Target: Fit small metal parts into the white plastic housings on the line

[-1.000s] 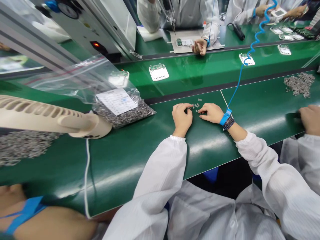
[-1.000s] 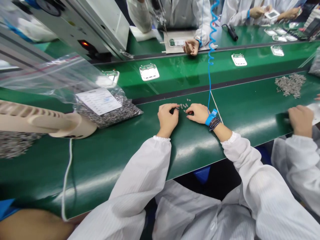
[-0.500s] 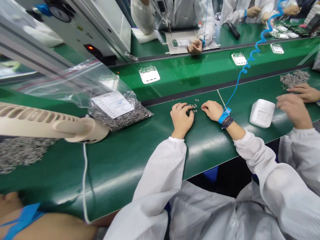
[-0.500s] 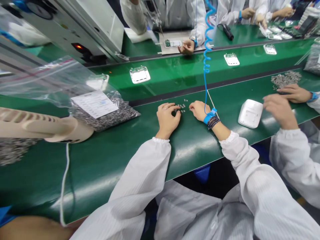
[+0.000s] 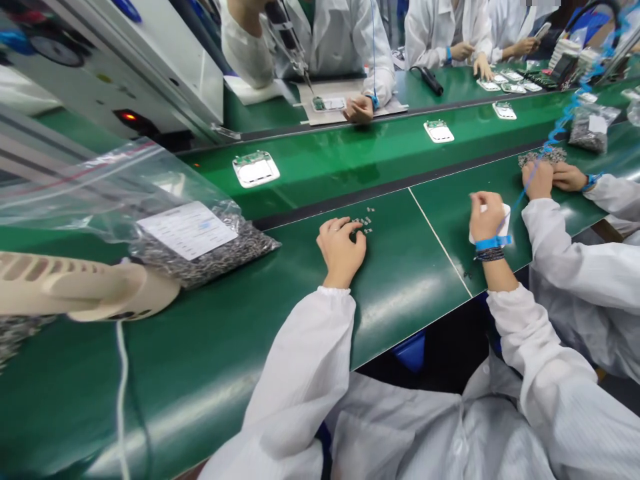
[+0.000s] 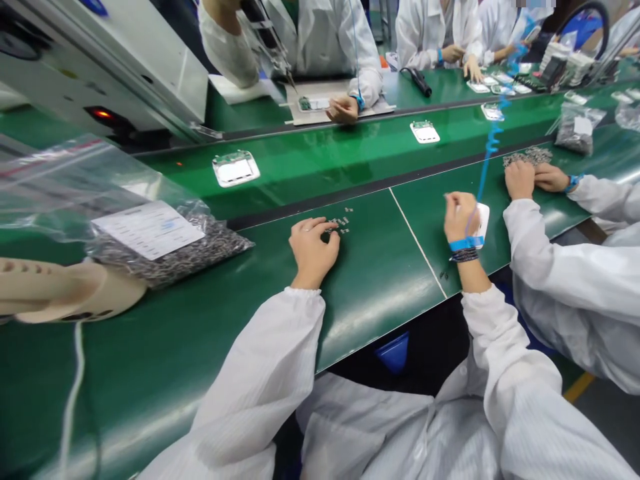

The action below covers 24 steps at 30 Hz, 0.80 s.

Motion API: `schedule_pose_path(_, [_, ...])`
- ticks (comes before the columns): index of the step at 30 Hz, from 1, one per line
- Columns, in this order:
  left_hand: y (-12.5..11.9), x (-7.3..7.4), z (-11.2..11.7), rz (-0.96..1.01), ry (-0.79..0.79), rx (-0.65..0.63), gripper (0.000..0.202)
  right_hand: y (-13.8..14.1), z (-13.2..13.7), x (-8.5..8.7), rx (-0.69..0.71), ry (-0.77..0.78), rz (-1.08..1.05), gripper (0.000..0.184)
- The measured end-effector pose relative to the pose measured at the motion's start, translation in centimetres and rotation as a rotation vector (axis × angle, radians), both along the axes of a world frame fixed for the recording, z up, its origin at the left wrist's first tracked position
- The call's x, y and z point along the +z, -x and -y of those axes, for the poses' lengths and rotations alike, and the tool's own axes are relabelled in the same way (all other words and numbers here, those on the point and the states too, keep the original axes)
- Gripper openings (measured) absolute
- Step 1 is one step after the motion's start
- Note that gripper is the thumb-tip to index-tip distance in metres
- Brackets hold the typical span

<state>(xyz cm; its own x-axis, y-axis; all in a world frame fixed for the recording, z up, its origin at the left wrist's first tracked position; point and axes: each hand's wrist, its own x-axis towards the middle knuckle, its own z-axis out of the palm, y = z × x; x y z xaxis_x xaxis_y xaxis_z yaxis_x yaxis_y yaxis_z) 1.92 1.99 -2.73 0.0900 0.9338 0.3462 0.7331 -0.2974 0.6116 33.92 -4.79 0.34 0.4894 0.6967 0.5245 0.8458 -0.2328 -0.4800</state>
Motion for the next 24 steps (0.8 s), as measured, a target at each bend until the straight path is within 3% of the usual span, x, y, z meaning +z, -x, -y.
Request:
schedule_pose_path(4, [-0.2, 0.0, -0.1, 0.002, 0.003, 0.020, 0.018, -4.7, 0.9, 0.4, -0.093, -0.006, -0.006, 0.027])
schedule_pose_path(7, [-0.2, 0.1, -0.1, -0.002, 0.001, 0.007, 0.019, -5.0, -0.1, 0.0, -0.072, 0.011, -0.027, 0.031])
schedule_pose_path(10, [-0.3, 0.6, 0.3, -0.015, -0.020, -0.006, 0.019, -2.6, -2.4, -0.8, 0.082, 0.006, -0.170, 0.033])
schedule_pose_path(13, [-0.6, 1.4, 1.1, -0.038, -0.076, -0.059, 0.021, 1.7, -4.8, -1.2, 0.466, -0.005, -0.489, 0.025])
schedule_pose_path(15, [-0.8, 2.0, 1.7, -0.045, -0.097, -0.133, 0.023, 4.6, -5.7, -1.2, 0.631, 0.006, -0.604, 0.023])
schedule_pose_path(19, [-1.1, 2.4, 2.8, -0.022, -0.047, -0.284, 0.032, 8.0, -5.2, -1.0, 0.645, 0.048, -0.543, 0.018])
schedule_pose_path(24, [-1.6, 2.1, 3.1, 0.081, 0.167, -0.462, 0.055, 8.5, -3.0, -0.7, 0.755, 0.179, -0.322, 0.013])
